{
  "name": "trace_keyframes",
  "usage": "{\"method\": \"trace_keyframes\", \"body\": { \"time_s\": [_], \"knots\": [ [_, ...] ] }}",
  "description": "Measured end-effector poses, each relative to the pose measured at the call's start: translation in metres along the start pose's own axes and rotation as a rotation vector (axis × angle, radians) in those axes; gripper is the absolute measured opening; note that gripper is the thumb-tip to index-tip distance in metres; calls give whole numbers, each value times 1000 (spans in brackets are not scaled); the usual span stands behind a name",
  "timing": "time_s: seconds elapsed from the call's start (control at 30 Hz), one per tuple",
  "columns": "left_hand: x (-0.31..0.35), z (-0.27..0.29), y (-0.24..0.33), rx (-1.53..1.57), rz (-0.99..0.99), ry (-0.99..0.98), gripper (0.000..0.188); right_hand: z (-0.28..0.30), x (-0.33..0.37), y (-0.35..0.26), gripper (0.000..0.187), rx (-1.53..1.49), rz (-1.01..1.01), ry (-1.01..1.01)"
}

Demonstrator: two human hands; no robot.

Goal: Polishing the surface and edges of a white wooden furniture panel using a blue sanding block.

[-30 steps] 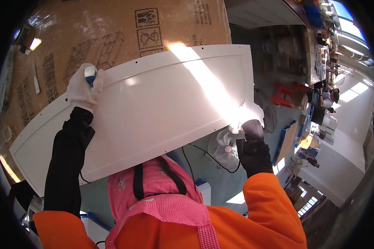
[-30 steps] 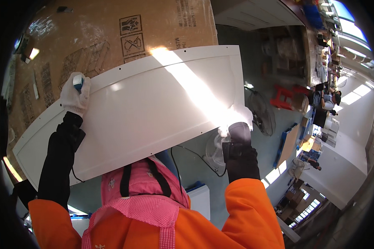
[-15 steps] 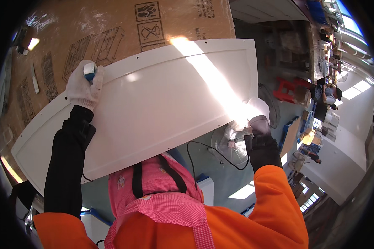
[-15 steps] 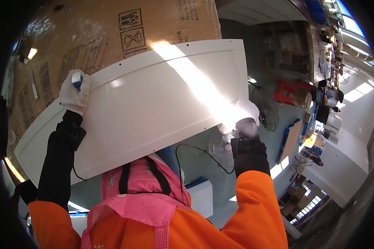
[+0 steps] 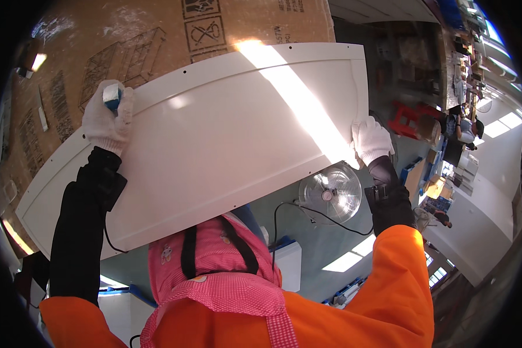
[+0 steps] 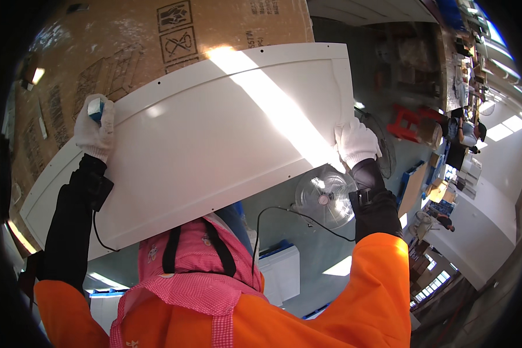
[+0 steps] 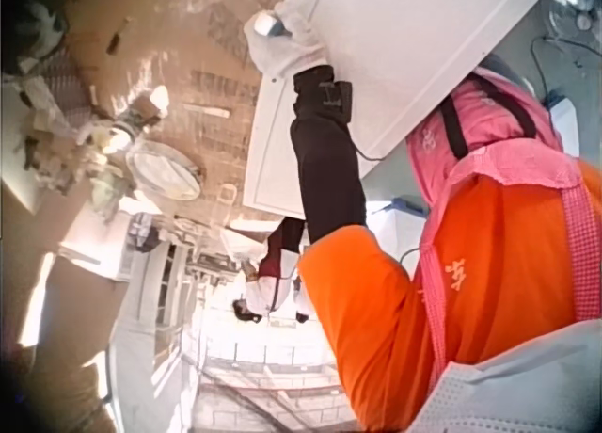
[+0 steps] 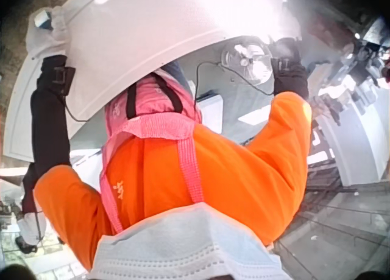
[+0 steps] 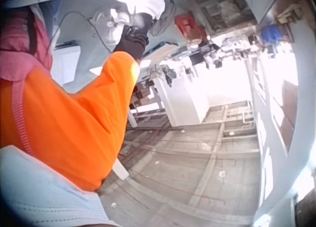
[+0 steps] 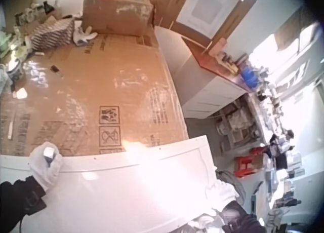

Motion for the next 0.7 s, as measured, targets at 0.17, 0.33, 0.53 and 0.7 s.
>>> {"method": "trace_keyframes", "body": {
  "time_s": [0.17,0.33,0.53,0.7],
  "knots": [
    [-3,0,10,-61,-57,24,29,41,-49,-1,25,54,11,276],
    [-4,6,5,-88,-60,46,29,15,8,-13,22,-119,-151,186],
    [-2,3,7,-45,-24,29,28,22,-3,-1,22,-182,-112,269],
    [-1,-1,7,16,-46,36,25,63,-118,34,35,-277,-460,368]
  ]
}}
Point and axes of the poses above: each hand's wrist, its own x-axis away from the middle knuckle, its own z-axis out of the back of the hand, y = z × x, the point moved 10 cm from there along -x, towards the middle knuckle, and after that the axes turned 12 degrees about y, right-handed, at the moved point
